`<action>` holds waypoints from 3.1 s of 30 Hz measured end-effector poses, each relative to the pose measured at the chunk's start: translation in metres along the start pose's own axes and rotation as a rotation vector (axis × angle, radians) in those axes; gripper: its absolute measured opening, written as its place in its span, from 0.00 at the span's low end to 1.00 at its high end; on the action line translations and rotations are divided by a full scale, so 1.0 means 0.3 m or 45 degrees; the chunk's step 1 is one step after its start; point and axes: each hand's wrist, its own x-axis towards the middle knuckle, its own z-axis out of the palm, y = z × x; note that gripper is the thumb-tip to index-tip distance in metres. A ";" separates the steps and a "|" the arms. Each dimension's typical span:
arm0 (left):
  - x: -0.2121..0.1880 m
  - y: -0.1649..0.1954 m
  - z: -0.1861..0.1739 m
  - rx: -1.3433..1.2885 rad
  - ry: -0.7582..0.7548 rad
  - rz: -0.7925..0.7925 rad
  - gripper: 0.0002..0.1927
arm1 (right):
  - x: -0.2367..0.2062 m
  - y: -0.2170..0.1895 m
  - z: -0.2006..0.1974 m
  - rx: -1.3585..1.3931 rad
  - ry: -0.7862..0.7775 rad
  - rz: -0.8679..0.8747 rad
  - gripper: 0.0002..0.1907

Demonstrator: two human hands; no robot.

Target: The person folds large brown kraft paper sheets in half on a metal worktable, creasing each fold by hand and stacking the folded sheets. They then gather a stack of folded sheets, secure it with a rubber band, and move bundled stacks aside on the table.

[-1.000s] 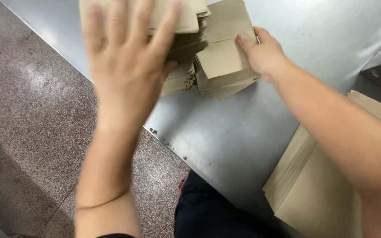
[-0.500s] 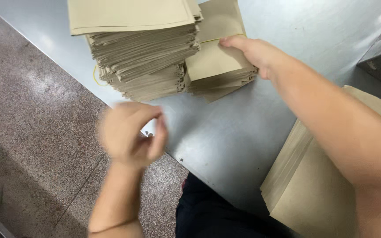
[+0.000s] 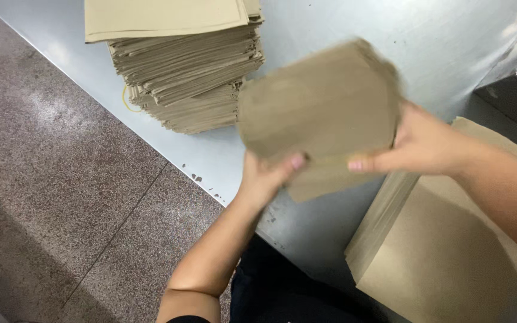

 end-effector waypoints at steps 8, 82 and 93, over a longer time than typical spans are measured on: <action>-0.033 -0.060 -0.076 0.552 -0.241 0.553 0.72 | 0.022 0.020 0.032 -0.347 -0.278 -0.237 0.70; -0.234 0.158 0.323 1.379 -1.322 1.374 0.12 | -0.806 0.229 0.458 -0.881 0.753 -0.454 0.21; -0.176 0.239 0.352 1.197 -1.429 0.717 0.16 | -0.798 0.206 0.418 -0.553 0.844 -0.308 0.15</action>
